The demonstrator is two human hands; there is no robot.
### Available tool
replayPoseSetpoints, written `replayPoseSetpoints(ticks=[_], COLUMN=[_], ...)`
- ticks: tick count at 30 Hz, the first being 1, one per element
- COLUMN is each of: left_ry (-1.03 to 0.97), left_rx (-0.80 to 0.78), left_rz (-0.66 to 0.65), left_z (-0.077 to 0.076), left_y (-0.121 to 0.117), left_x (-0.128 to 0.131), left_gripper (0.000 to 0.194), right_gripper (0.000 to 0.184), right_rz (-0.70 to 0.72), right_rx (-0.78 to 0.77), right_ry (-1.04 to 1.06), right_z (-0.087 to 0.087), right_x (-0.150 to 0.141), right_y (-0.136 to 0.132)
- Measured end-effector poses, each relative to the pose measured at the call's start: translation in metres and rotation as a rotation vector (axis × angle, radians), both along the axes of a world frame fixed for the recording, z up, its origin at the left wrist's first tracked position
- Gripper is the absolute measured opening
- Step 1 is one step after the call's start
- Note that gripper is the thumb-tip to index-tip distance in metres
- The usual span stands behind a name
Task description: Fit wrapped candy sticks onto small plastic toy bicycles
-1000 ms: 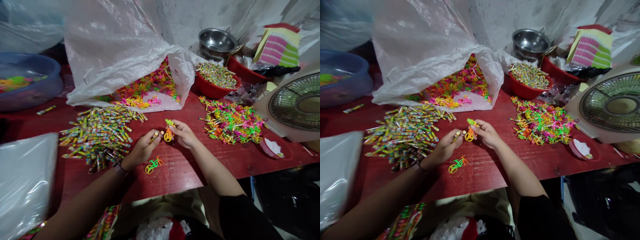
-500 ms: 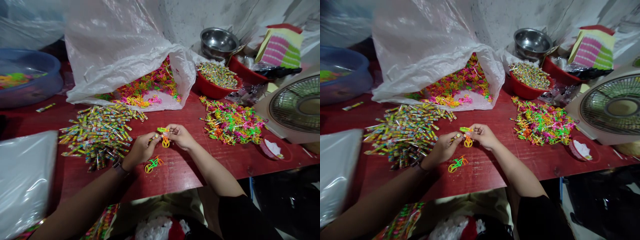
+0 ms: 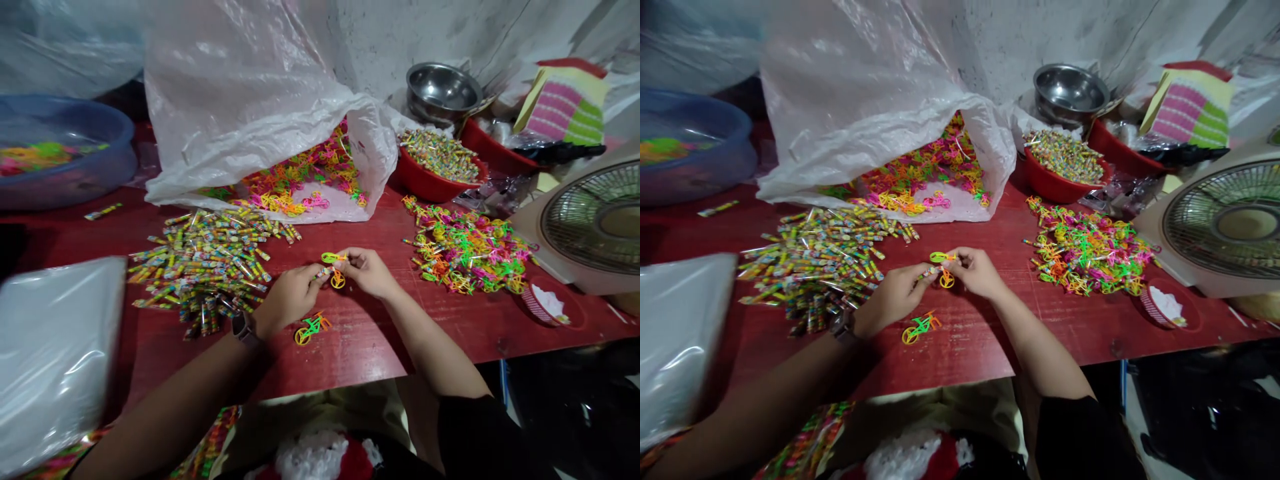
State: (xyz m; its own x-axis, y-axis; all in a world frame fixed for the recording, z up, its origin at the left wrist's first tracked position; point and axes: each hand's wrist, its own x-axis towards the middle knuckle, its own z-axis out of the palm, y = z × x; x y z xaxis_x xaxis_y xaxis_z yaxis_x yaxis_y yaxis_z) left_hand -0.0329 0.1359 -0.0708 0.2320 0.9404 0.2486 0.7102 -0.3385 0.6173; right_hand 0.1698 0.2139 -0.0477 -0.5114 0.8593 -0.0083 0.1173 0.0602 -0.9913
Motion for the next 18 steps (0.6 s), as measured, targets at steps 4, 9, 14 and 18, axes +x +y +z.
replayPoseSetpoints(ticks=[4,9,14,18], left_ry=[0.033,0.124,0.183,0.240], left_rx=[-0.002,0.021,0.035,0.015], left_rz=[0.056,0.093,0.053,0.069], left_z=[0.004,0.007,0.008,0.008], left_y=[0.001,0.002,-0.001,0.001], left_x=[-0.004,-0.004,0.000,-0.002], left_gripper=[0.032,0.029,0.028,0.028], right_gripper=[0.037,0.039,0.039,0.055], right_rz=[-0.055,-0.518,-0.255,-0.329], right_rx=[0.131,0.467,0.799,0.606], right_ry=[-0.493,-1.243,-0.962,-1.084], right_z=[0.050,0.088,0.061,0.033], right_x=[0.077,0.121,0.021,-0.046], right_y=[0.028,0.059,0.119,0.190])
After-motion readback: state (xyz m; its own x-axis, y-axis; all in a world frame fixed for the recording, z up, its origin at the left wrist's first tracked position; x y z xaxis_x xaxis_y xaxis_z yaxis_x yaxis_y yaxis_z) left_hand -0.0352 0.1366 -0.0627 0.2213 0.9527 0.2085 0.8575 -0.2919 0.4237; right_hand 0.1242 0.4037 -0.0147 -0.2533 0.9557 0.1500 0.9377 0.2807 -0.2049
